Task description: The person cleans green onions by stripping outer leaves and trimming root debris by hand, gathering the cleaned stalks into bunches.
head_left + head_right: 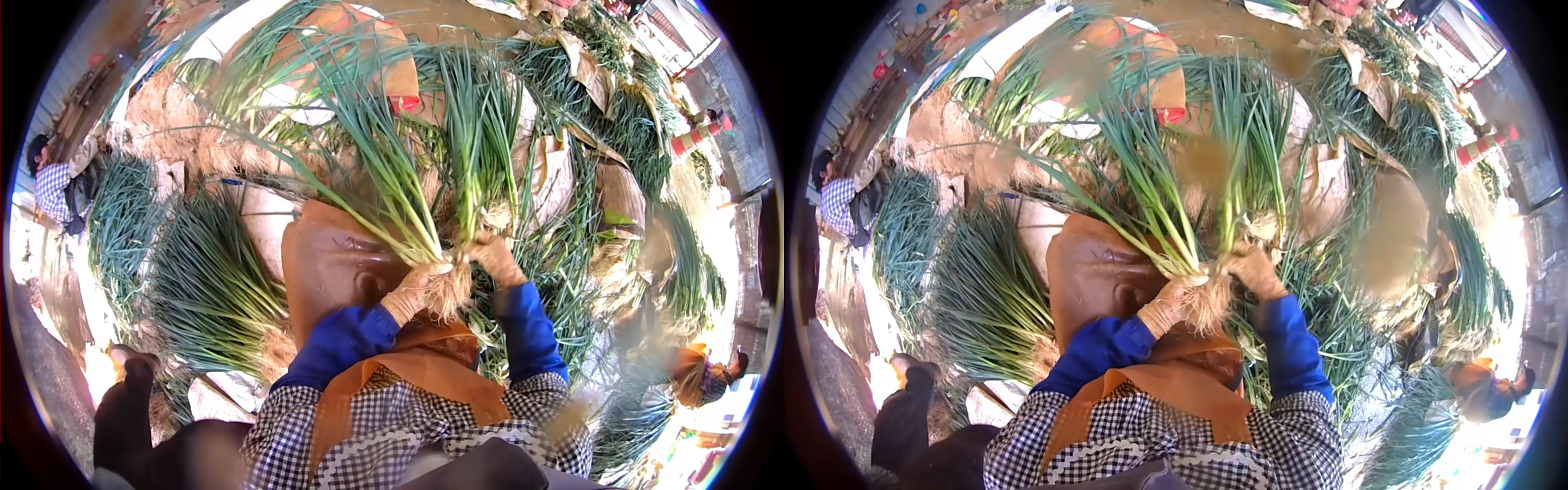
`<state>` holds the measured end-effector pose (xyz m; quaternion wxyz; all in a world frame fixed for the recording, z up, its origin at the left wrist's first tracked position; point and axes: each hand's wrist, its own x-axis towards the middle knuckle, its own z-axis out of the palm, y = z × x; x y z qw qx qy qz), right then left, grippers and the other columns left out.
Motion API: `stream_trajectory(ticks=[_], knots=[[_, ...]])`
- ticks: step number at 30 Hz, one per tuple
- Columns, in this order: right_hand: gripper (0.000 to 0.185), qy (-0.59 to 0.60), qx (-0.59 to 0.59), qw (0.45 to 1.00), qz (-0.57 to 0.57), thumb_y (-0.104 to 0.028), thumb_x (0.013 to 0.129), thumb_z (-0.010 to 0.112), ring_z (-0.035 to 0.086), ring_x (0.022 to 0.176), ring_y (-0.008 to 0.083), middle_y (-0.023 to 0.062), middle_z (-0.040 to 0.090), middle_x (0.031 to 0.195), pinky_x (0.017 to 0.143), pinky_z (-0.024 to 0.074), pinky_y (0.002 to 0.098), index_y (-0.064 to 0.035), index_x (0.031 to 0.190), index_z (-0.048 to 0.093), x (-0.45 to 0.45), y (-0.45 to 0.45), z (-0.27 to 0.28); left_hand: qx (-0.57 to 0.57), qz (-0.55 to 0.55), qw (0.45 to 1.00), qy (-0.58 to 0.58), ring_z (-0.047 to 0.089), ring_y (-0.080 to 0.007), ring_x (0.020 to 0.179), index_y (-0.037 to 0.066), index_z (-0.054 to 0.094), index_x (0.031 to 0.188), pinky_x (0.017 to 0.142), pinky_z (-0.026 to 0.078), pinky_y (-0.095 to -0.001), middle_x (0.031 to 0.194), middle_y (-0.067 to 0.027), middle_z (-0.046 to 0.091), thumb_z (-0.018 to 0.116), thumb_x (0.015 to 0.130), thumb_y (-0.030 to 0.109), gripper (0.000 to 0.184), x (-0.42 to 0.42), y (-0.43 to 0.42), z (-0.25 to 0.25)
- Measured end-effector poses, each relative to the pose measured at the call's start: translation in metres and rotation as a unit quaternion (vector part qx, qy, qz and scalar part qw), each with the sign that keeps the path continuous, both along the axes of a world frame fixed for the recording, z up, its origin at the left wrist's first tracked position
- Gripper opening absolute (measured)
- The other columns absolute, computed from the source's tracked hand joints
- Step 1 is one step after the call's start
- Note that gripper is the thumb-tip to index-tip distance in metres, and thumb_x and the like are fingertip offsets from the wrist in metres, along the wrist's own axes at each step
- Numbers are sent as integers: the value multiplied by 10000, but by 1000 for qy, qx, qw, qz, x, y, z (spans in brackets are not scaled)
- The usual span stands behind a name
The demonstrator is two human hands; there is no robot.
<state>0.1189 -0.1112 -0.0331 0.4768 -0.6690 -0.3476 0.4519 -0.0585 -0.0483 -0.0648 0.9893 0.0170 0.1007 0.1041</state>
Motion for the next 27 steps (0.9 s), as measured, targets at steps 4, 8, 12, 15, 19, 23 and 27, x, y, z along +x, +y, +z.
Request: stream_trajectory(ticks=[4, 8, 12, 15, 19, 23, 27], knots=[[193, -35, -69, 997, -18, -192, 833, 616, 538, 549, 97, 40, 547, 600, 472, 424, 221, -11, 850, 552, -31, 8, 26, 60, -31, 992, 106, 617, -200, 746, -6, 564, 978, 663, 523, -309, 846, -106, 616, 579, 782, 22, 199, -2, -19, 2], [367, -450, 15, 886, -114, -316, 862, 521, 513, 567, 356, 168, 545, 621, 535, 414, 429, -35, 627, 510, -40, 30, -15, 92, 46, 978, 182, 607, -200, 708, -4, 578, 899, 641, 517, -295, 801, -92, 614, 572, 769, -17, 131, -3, -17, 4], [314, -391, 107, 904, -136, -247, 861, 540, 485, 507, 267, 122, 528, 603, 509, 400, 388, -48, 619, 516, -71, -6, 1, 50, 108, 981, 156, 611, -204, 716, -21, 592, 869, 653, 536, -307, 824, -120, 621, 571, 771, 39, 117, 4, -14, -25], [236, -53, -16, 972, -227, -211, 860, 556, 483, 542, 172, 68, 521, 613, 518, 397, 333, -55, 684, 555, -39, -102, -10, -5, 77, 991, 106, 603, -224, 788, -40, 571, 928, 701, 529, -321, 913, -133, 610, 550, 756, 22, 183, -7, -1, -25], [311, -554, -315, 764, 104, -343, 870, 462, 616, 703, 257, 85, 599, 705, 587, 465, 377, -86, 770, 605, 7, -141, 35, -58, 24, 998, -16, 584, -237, 820, -15, 557, 996, 747, 513, -357, 974, -144, 587, 542, 768, 43, 235, -9, 1, -30], [196, -442, -68, 886, 121, -229, 913, 452, 537, 535, 153, 57, 596, 764, 426, 404, 236, -87, 916, 587, 23, -57, -14, -14, 55, 998, -40, 584, -251, 824, -10, 529, 1068, 724, 523, -362, 982, -162, 588, 529, 774, 28, 297, -9, 5, -18], [267, -286, -79, 951, -92, -337, 876, 519, 570, 668, 228, 122, 578, 682, 586, 455, 325, -87, 884, 611, -2, 66, -10, 38, 62, 997, 41, 600, -219, 712, -16, 536, 1036, 621, 538, -299, 958, -162, 599, 525, 761, -5, 275, -13, 8, -17]])
